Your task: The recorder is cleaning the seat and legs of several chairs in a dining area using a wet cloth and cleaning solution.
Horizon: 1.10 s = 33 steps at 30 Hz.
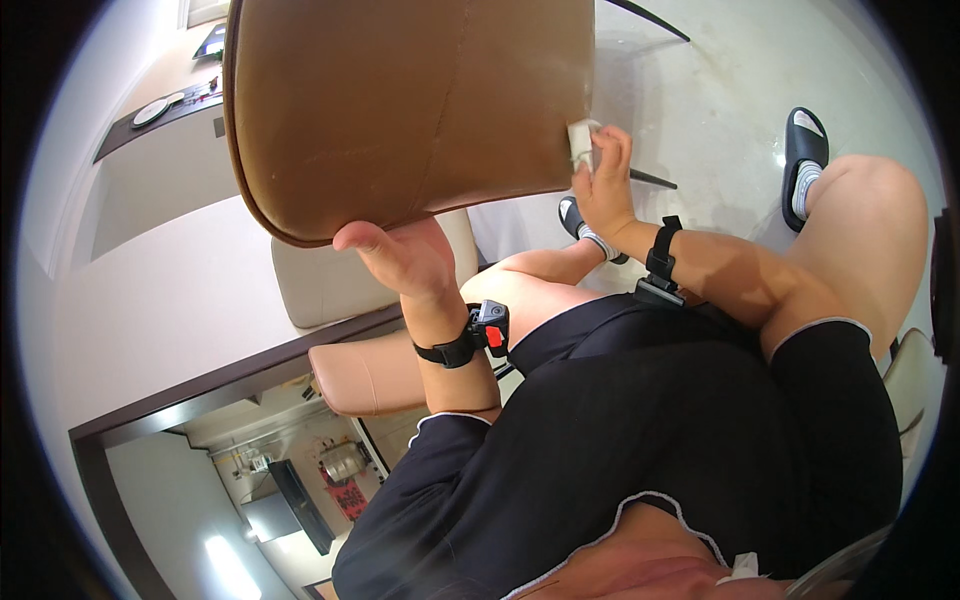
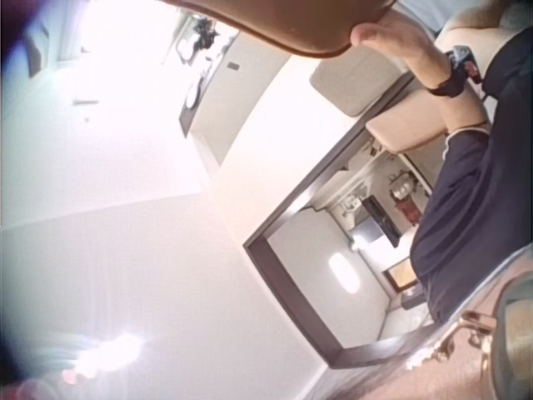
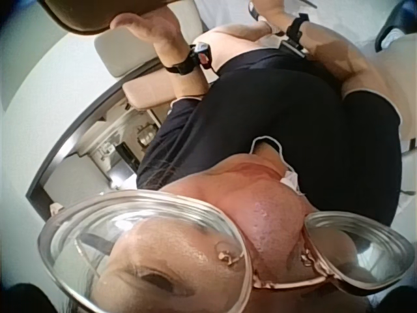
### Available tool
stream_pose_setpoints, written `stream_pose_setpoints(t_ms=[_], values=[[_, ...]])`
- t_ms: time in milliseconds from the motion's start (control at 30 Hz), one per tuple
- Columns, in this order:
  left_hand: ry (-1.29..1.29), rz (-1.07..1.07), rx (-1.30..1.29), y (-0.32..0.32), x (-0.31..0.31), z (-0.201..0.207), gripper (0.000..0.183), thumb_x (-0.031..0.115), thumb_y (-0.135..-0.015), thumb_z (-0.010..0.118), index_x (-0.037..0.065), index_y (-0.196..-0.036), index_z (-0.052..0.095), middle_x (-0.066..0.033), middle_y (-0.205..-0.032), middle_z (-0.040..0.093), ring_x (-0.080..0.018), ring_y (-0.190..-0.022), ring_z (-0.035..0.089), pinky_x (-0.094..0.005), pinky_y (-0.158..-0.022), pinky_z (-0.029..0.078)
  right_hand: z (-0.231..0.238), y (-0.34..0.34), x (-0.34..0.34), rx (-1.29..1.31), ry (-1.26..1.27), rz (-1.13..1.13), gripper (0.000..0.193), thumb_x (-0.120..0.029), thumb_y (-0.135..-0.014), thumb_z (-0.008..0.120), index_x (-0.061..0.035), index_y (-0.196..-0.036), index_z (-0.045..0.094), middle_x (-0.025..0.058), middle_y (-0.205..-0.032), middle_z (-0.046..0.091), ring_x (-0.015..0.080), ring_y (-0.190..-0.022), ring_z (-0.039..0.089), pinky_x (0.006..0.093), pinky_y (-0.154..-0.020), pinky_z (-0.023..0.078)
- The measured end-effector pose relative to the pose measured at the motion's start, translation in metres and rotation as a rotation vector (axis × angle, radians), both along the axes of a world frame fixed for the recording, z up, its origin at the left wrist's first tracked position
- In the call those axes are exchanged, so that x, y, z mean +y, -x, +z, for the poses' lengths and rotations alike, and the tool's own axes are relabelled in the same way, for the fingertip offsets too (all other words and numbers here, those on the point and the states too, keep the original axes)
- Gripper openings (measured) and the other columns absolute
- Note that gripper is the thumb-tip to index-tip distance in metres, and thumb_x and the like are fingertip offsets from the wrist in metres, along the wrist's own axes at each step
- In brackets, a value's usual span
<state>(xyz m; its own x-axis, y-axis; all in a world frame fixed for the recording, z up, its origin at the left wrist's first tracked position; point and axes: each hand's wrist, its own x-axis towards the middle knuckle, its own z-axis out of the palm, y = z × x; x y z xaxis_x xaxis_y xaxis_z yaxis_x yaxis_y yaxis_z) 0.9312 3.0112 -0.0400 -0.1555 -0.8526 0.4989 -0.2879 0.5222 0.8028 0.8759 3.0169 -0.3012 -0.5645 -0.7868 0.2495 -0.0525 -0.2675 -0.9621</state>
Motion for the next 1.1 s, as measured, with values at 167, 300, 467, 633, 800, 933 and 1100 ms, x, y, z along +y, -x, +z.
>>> stream_pose_setpoints(t_ms=[167, 300, 467, 633, 800, 933, 1100], values=[[-0.044, -0.014, 0.038, -0.002, -0.007, -0.008, 0.089, 0.077, -0.093, 0.037, 0.016, -0.157, 0.03, -0.0014, -0.161, 0.032, -0.0248, -0.146, 0.031, -0.0456, -0.12, 0.026, -0.183, -0.012, -0.039, -0.312, -0.948, 0.325, 0.044, -0.032, -0.091, 0.053, -0.0017, -0.123, 0.057, 0.0281, -0.121, 0.061, 0.0444, -0.115, 0.057, 0.0507, -0.098, 0.047], [-0.023, 0.02, 0.063, 0.0, -0.001, -0.002, 0.088, 0.077, -0.094, 0.037, 0.016, -0.157, 0.03, -0.001, -0.16, 0.032, -0.0245, -0.146, 0.031, -0.0456, -0.119, 0.026, -0.128, 0.087, -0.134, -0.418, -0.393, 0.091, 0.045, -0.032, -0.101, 0.046, -0.0042, -0.135, 0.053, 0.0213, -0.129, 0.062, 0.0404, -0.124, 0.054, 0.0461, -0.104, 0.043], [-0.008, -0.056, 0.092, -0.001, -0.005, -0.007, 0.083, 0.069, -0.099, 0.035, 0.008, -0.155, 0.031, -0.0042, -0.159, 0.034, -0.0236, -0.143, 0.036, -0.0431, -0.117, 0.03, -0.001, 0.103, -0.159, -0.539, -0.493, 0.01, 0.045, -0.029, -0.099, 0.051, -0.0057, -0.138, 0.047, 0.0282, -0.134, 0.047, 0.0409, -0.12, 0.051, 0.0467, -0.099, 0.043], [0.021, 0.012, 0.067, -0.008, -0.004, -0.011, 0.087, 0.076, -0.095, 0.034, 0.015, -0.157, 0.03, -0.0012, -0.161, 0.032, -0.0241, -0.145, 0.033, -0.0454, -0.118, 0.028, 0.035, -0.018, -0.019, -0.292, -0.456, -0.086, 0.038, -0.014, -0.095, 0.05, 0.0011, -0.129, 0.042, 0.0328, -0.124, 0.045, 0.0467, -0.114, 0.045, 0.0527, -0.1, 0.039], [0.051, 0.039, 0.147, -0.001, -0.001, -0.008, 0.088, 0.073, -0.094, 0.04, 0.01, -0.154, 0.033, -0.0034, -0.157, 0.037, -0.024, -0.142, 0.037, -0.044, -0.117, 0.031, 0.019, 0.024, -0.064, -0.4, -0.589, 0.044, 0.035, -0.016, -0.097, 0.048, 0.0008, -0.126, 0.043, 0.0335, -0.127, 0.042, 0.0471, -0.112, 0.047, 0.0522, -0.1, 0.039], [0.072, 0.064, 0.116, 0.003, -0.001, -0.011, 0.089, 0.074, -0.093, 0.041, 0.01, -0.154, 0.033, -0.0035, -0.157, 0.037, -0.0239, -0.142, 0.037, -0.0438, -0.117, 0.031, -0.011, 0.083, -0.127, -0.591, -0.511, 0.21, 0.033, -0.018, -0.099, 0.045, 0.0004, -0.126, 0.042, 0.0346, -0.125, 0.044, 0.047, -0.11, 0.049, 0.0535, -0.098, 0.04], [0.064, 0.096, 0.129, -0.009, -0.002, -0.022, 0.089, 0.075, -0.093, 0.039, 0.01, -0.154, 0.033, -0.0037, -0.157, 0.037, -0.024, -0.142, 0.038, -0.0439, -0.117, 0.033, -0.008, 0.009, -0.082, -0.31, -0.532, -0.08, 0.033, -0.024, -0.102, 0.041, -0.0008, -0.125, 0.041, 0.0342, -0.122, 0.045, 0.0483, -0.106, 0.05, 0.0539, -0.097, 0.039]])
